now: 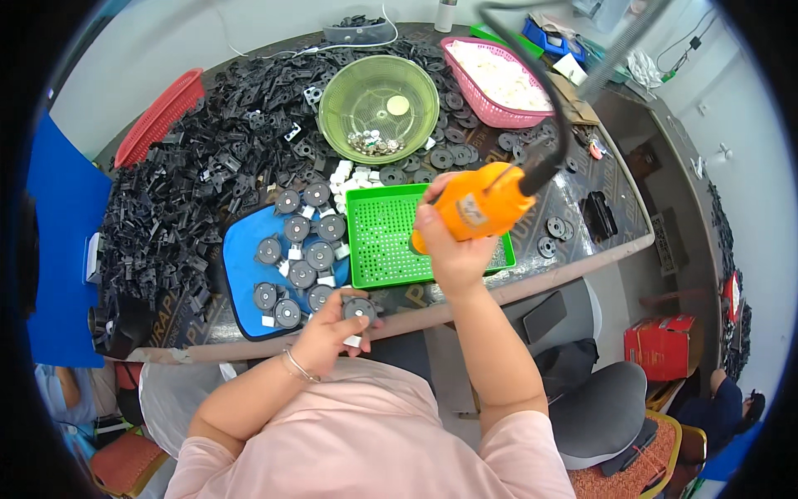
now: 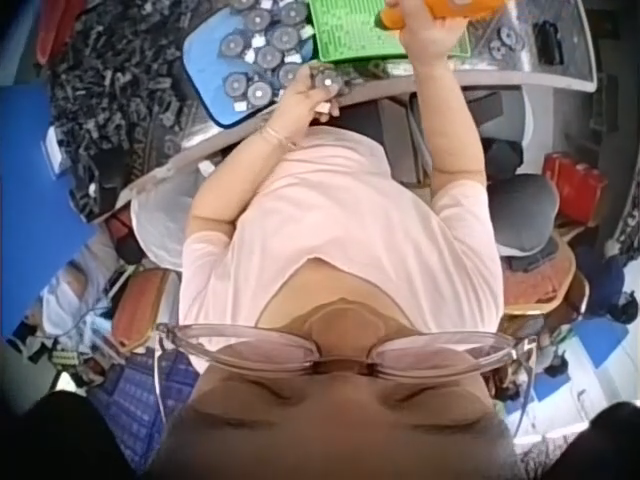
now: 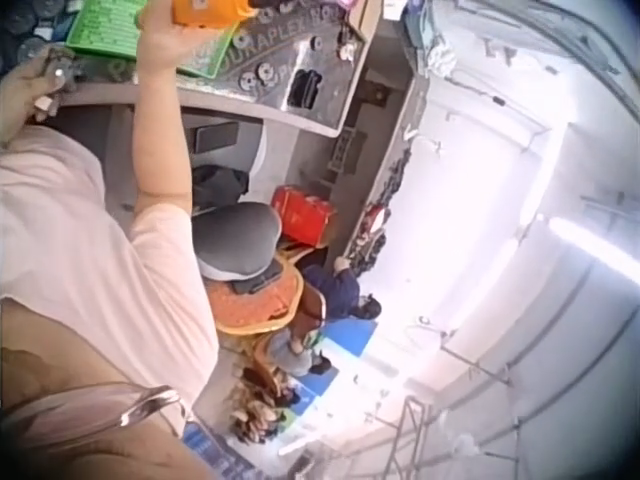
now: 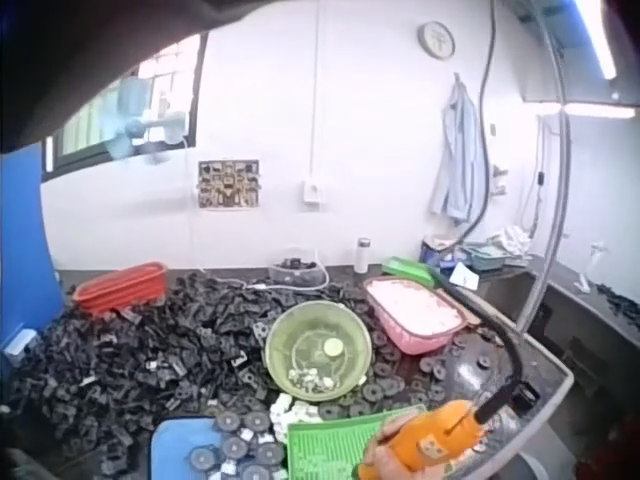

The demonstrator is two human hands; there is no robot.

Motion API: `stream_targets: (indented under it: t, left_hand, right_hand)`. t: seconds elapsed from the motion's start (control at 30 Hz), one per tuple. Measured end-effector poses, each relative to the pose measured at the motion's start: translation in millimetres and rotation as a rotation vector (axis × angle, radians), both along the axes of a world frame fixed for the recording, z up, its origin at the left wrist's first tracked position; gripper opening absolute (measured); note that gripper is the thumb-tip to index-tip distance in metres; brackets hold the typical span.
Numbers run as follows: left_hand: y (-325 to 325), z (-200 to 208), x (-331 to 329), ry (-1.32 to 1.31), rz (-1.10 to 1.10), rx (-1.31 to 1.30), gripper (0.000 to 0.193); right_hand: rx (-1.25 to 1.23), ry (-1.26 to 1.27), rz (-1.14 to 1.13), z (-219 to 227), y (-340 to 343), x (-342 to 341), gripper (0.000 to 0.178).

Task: Assembling small plastic and metal components using an electric screwdriver and manual placement on a workbench.

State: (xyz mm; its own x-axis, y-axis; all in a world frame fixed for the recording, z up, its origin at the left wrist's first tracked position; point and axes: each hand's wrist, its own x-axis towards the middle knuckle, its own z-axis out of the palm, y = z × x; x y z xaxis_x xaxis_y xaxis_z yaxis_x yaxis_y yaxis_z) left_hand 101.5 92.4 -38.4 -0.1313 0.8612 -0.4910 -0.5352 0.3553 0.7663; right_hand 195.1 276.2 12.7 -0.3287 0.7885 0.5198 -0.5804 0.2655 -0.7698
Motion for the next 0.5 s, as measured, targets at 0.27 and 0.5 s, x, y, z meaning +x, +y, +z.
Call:
stream_targets:
  t: [0.27, 0.5]
  left_hand:
    - [-1.5, -0.3, -5.5, -0.042, -0.001, 0.035, 0.035]
    - [-3.8, -3.5, -5.8, -0.069, 0.001, 0.048, 0.033]
  right_hand:
    - [0.068, -0.073, -0.027, -9.2, -5.1, -9.3, 0.02]
    - [0.037, -0.081, 0.002, -3.6, -10.1, -12.7, 0.02]
